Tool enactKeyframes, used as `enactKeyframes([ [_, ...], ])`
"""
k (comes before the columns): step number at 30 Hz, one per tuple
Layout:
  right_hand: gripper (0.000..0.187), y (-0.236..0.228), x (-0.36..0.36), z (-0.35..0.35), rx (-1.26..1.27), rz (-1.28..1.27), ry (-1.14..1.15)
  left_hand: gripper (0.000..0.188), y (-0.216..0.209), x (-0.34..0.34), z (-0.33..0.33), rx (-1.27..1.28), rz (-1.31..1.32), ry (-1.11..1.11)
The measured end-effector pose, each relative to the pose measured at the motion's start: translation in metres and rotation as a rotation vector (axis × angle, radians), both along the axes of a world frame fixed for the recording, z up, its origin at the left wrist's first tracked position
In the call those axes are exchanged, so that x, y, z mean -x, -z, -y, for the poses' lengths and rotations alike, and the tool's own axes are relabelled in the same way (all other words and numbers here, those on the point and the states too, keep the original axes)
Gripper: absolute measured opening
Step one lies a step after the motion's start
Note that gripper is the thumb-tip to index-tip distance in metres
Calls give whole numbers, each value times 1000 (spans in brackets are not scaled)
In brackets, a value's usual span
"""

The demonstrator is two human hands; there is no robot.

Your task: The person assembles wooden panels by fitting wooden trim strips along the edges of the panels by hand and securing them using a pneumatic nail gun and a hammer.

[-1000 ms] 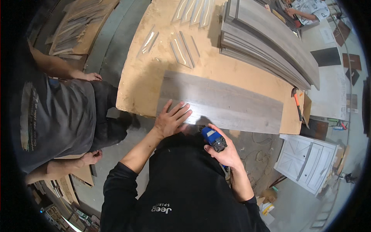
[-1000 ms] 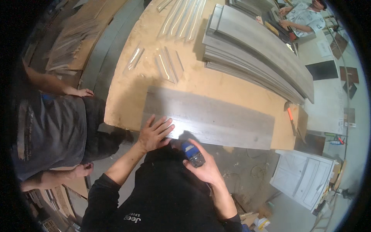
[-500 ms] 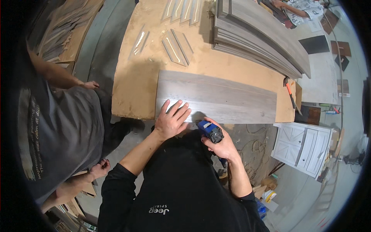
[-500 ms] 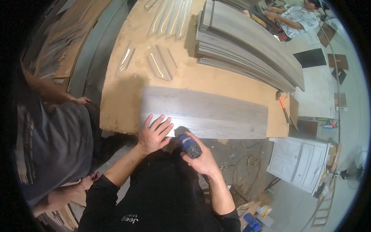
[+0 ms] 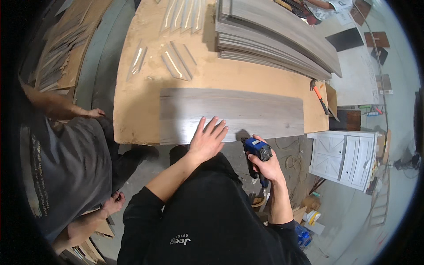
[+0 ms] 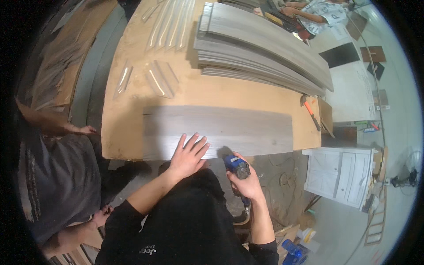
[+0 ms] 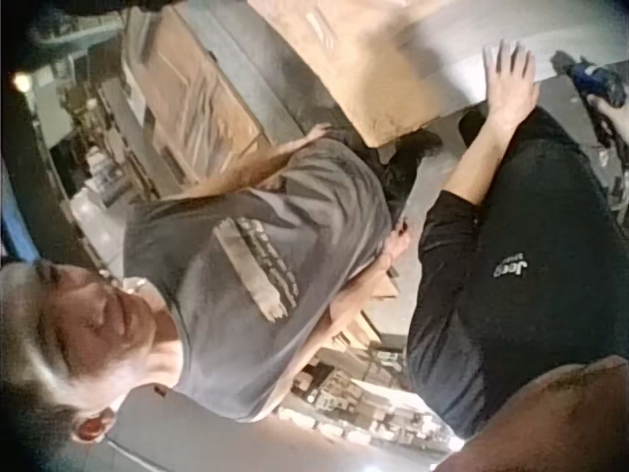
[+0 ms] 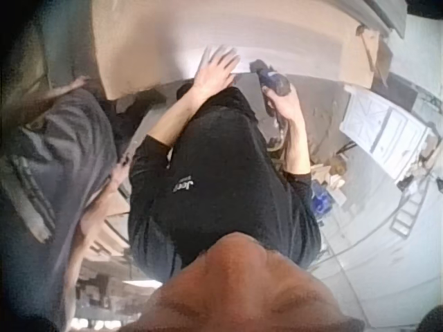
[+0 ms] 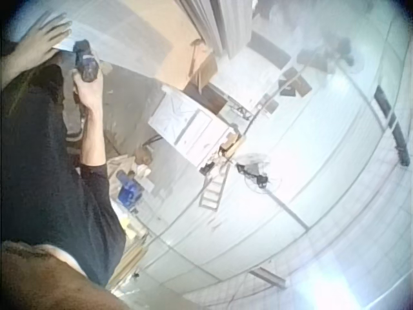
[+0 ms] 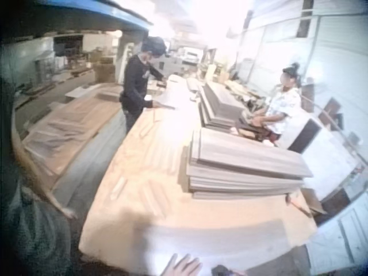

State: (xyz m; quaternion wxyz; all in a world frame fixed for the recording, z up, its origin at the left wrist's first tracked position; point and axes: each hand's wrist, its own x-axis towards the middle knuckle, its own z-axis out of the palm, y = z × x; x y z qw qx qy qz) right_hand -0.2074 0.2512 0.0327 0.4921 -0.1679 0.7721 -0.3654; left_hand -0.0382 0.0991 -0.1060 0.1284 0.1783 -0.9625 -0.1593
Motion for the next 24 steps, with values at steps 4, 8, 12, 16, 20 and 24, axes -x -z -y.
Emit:
enactKeyframes([
  [4, 69, 11, 14, -10, 11, 45, 47, 62, 4, 36, -11, 42, 25, 47],
  [8, 70, 10, 21, -12, -2, 54, 35, 62, 7, 39, -11, 37, -15, 65],
  [12, 71, 5, 26, -7, -13, 74, 26, 59, 3, 45, -10, 55, -45, 64],
  [16, 69, 3, 37, -15, 45, 103, 56, 58, 2, 48, -11, -7, -34, 64],
  [20, 67, -7, 70, -38, 59, 133, 220, 59, -6, 55, -19, -24, 11, 21],
  [24, 65, -15, 106, -58, 27, 44, 303, 61, -3, 95, -35, -27, 2, 91],
])
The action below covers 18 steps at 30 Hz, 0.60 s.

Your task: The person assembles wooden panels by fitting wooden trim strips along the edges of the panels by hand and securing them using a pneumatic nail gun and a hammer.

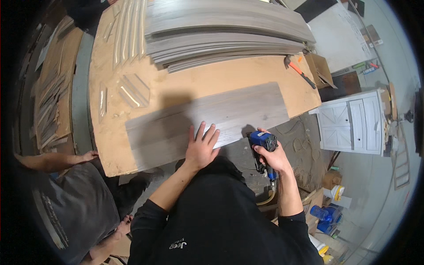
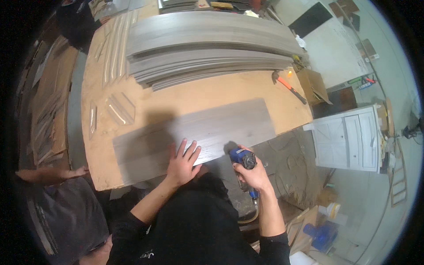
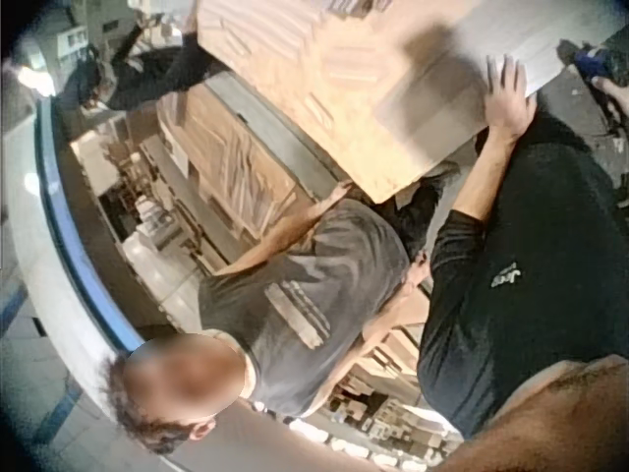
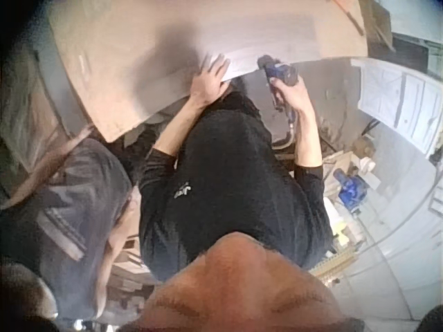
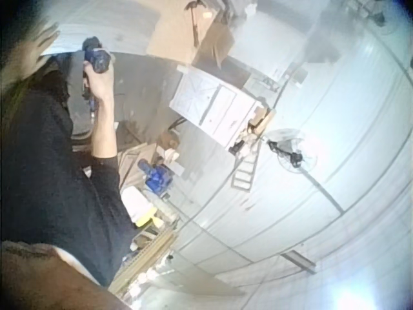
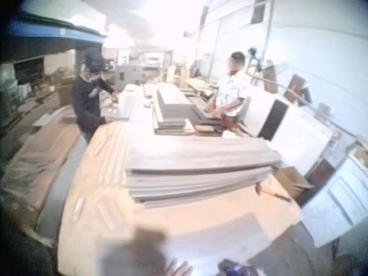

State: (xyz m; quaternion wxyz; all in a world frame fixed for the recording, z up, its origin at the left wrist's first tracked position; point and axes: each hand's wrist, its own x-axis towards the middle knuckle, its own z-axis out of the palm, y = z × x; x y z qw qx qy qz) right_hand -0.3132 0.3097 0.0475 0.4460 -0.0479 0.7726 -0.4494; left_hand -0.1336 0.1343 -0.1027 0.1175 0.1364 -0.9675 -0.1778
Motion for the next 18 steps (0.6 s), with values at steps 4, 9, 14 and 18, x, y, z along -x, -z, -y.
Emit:
enactKeyframes([
  [4, 65, 7, 24, -15, -41, -29, -17, 62, 2, 50, -21, 40, 15, 77],
  [9, 66, 21, 39, -27, -29, 47, -87, 62, 8, 75, -31, 46, -13, 113],
  [14, 71, 21, 47, -27, -71, -30, -202, 62, 11, 77, -32, 35, -40, 96],
  [18, 72, 12, 51, -27, -7, 72, -125, 65, 1, 72, -23, -25, 17, 104],
])
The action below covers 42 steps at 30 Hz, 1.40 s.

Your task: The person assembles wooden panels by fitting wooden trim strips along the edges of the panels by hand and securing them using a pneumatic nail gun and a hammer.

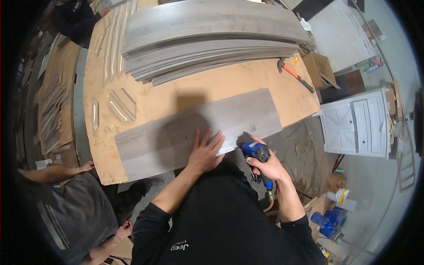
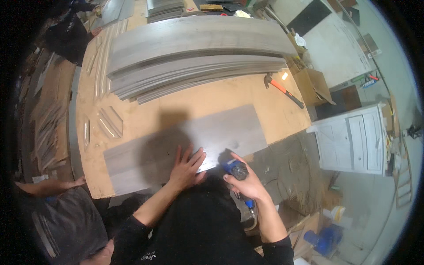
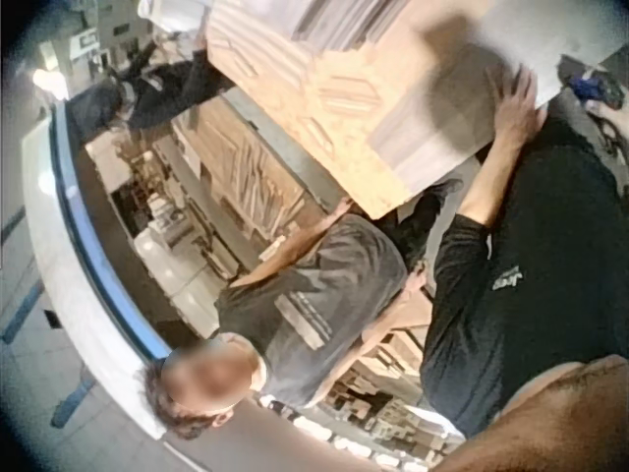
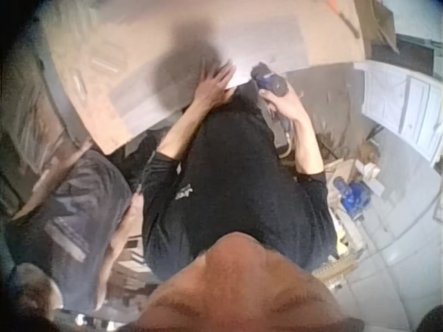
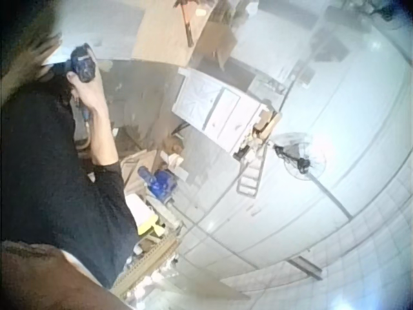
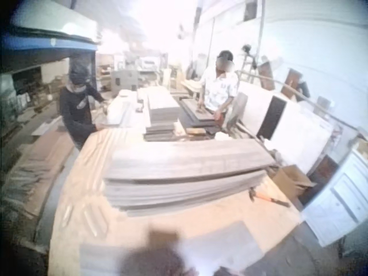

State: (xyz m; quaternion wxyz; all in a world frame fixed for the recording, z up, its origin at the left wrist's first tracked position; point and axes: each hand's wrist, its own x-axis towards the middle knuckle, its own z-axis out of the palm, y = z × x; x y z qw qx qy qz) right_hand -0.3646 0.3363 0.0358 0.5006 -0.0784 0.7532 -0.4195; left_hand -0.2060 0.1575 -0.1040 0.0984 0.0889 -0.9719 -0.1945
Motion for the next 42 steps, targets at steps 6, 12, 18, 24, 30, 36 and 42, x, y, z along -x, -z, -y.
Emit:
enactKeyframes([
  [6, 71, -19, 5, 3, 91, 17, 164, 47, -6, -48, 118, 164, -55, -504],
  [12, 75, -17, -14, 69, 119, 42, 60, 25, 3, -89, 195, -264, 89, -467],
  [18, 70, -7, -47, 188, 134, 129, -242, 22, 9, -90, 199, -329, 49, -494],
  [24, 71, 14, -75, 271, -61, 63, -434, 21, 22, -88, 195, -120, -97, -595],
  [30, 66, 19, -82, 289, -94, 67, -450, 20, 13, -90, 196, -107, -82, -599],
  [36, 68, 18, -85, 292, -119, -29, -511, 19, 17, -88, 195, -100, -97, -587],
  [42, 68, 22, -67, 273, -98, -11, -385, 17, 14, -85, 197, -69, -119, -581],
])
